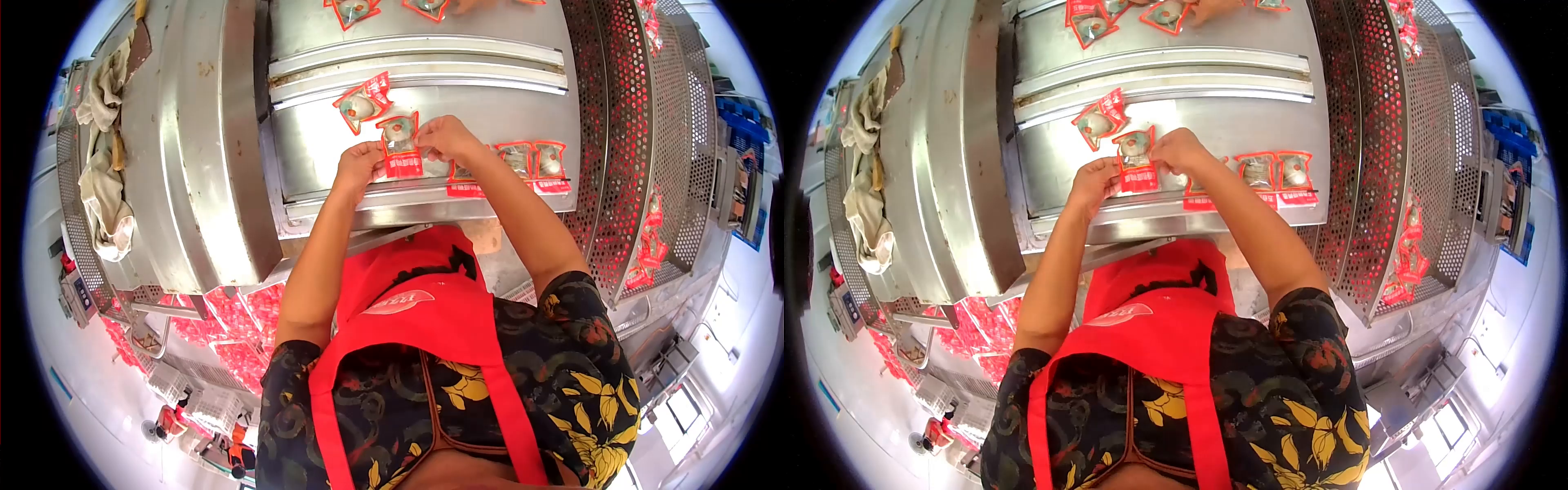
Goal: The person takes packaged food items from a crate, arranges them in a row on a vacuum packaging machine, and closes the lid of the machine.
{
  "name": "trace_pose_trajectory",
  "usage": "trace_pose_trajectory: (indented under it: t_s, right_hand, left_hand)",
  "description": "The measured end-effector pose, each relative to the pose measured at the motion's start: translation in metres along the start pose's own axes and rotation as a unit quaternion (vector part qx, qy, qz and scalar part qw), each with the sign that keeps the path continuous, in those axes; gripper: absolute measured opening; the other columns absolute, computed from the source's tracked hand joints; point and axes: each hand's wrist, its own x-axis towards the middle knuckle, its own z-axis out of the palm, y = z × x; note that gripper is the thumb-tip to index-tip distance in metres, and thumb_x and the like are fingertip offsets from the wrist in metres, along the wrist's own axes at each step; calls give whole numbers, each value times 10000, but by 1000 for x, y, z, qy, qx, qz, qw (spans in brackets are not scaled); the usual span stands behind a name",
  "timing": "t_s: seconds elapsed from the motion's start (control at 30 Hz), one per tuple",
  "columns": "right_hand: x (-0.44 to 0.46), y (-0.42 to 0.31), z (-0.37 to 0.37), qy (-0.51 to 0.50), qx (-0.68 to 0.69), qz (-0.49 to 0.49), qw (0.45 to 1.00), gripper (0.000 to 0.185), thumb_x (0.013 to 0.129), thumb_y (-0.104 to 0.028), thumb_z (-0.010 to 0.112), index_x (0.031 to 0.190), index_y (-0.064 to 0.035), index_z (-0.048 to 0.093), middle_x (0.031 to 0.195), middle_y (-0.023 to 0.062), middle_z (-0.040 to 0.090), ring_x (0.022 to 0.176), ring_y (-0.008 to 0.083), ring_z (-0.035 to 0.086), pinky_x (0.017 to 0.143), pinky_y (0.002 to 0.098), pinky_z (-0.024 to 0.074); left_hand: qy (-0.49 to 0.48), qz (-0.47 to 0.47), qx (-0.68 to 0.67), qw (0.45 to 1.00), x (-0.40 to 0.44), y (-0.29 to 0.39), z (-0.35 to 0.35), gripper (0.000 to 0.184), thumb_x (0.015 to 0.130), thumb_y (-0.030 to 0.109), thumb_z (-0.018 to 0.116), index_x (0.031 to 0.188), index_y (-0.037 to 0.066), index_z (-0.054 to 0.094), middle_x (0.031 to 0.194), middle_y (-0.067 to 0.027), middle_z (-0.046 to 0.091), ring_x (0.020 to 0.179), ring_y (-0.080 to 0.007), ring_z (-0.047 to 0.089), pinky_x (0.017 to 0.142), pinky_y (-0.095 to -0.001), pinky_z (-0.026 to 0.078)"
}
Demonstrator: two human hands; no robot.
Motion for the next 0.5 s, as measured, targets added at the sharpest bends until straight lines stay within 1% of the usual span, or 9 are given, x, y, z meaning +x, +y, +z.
trace_pose_trajectory:
  t_s: [0.1,0.17,0.2,0.23,0.27,0.37,0.4,0.47,0.5]
  right_hand:
    - [6,10,1,4,3,2,1000,90,771,-43,708,815,19,658,713,99,662,474,115,541,390,233,349]
    - [11,22,8,43,-61,-84,994,73,745,18,685,803,4,642,682,80,641,487,127,563,405,259,400]
    - [11,29,8,43,-58,-80,994,73,745,18,685,803,4,642,682,80,641,487,127,563,405,259,400]
    - [2,28,10,85,-99,-98,987,101,717,7,696,804,-8,648,685,112,654,538,191,612,483,311,462]
    - [-4,27,12,126,-141,-117,975,130,688,-4,708,805,-21,653,688,143,667,589,256,661,560,363,525]
    - [-13,36,21,160,-176,-149,960,162,709,16,680,857,-30,633,765,175,673,701,316,671,632,382,530]
    - [-15,40,22,160,-175,-148,960,162,709,16,680,857,-30,633,765,175,673,701,316,671,632,382,530]
    - [-22,48,20,122,-181,-156,963,211,735,58,660,919,-2,576,724,74,648,554,138,611,458,292,489]
    - [-26,51,20,121,-181,-155,964,211,735,58,660,919,-2,576,724,74,648,554,138,611,458,292,489]
  left_hand:
    - [-29,7,24,999,-1,0,4,201,871,40,652,1072,40,647,892,-19,679,781,-101,626,692,-239,521]
    - [-46,16,47,998,1,-1,2,244,851,4,667,1092,32,636,889,-25,680,769,-100,627,684,-237,519]
    - [-29,58,99,993,6,-1,-6,287,825,-39,672,1103,18,626,865,-33,675,744,-97,621,666,-237,513]
    - [-12,101,150,983,9,-1,-11,332,800,-81,677,1115,3,615,841,-41,670,719,-94,614,649,-237,506]
    - [-23,104,132,985,12,-2,-11,332,792,-93,679,1104,-6,608,818,-53,672,686,-95,607,622,-229,488]
    - [-42,93,191,976,7,3,-12,318,782,-93,683,1078,-6,605,817,-66,679,686,-108,609,622,-239,488]
    - [-42,92,192,976,9,3,-14,318,782,-93,683,1078,-6,605,817,-66,679,686,-108,609,622,-239,488]
    - [-115,57,239,963,11,1,-19,340,795,-101,666,1105,22,595,855,-47,663,751,-111,618,649,-237,503]
    - [-115,56,239,963,10,-3,-19,340,795,-101,666,1105,22,595,855,-47,663,751,-111,618,649,-237,503]
